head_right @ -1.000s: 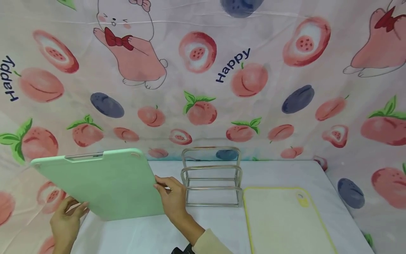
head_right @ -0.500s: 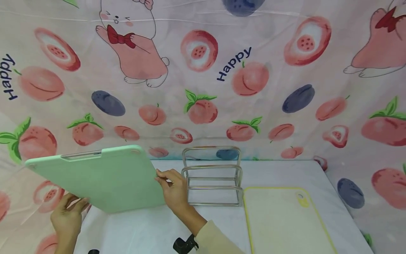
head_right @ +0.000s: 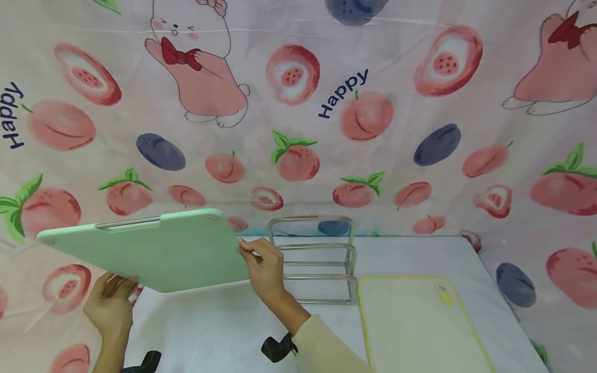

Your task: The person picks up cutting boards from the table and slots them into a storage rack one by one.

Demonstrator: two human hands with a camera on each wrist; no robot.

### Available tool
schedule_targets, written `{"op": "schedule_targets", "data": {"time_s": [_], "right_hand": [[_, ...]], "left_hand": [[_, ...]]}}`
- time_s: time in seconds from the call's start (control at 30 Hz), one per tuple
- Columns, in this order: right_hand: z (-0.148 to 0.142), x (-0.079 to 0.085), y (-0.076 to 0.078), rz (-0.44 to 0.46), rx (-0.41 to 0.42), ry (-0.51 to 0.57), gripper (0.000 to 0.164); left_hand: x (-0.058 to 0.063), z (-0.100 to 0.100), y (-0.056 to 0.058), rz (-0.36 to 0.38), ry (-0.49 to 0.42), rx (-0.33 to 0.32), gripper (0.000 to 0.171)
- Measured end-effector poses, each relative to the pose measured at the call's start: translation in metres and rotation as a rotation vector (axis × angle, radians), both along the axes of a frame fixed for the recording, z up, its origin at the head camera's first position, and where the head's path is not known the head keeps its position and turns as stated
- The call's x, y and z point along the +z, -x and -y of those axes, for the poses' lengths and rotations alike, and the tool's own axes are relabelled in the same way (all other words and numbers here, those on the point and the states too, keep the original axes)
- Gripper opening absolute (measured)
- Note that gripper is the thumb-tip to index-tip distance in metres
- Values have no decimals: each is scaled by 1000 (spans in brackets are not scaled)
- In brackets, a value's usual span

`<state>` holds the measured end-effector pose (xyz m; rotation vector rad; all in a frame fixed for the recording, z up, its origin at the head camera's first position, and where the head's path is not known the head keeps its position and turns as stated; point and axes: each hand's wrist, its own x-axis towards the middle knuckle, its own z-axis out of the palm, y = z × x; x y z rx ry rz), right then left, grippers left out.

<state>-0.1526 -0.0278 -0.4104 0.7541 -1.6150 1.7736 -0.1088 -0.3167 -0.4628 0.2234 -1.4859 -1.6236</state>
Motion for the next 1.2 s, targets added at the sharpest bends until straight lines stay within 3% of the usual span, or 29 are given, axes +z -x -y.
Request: {"op": "schedule_targets", "data": {"time_s": [0.27, 0.5, 0.63, 0.87, 1.2], "right_hand": [[-14, 8, 11, 32, -9, -13, 19], [-29, 10, 20, 88, 32, 15, 17], [-35, 11, 22, 115, 35, 4, 18], [-41, 11, 27, 129, -10, 16, 15], [-45, 4, 33, 133, -26, 28, 16]], "left_hand": [[6, -12, 13, 12, 83, 23, 30], [22, -36, 20, -14, 47, -6, 28], [18, -39, 28, 8, 62, 21, 28], [8, -40, 41, 5, 29, -11, 30], [25, -55, 39, 67, 130, -8, 28]]}}
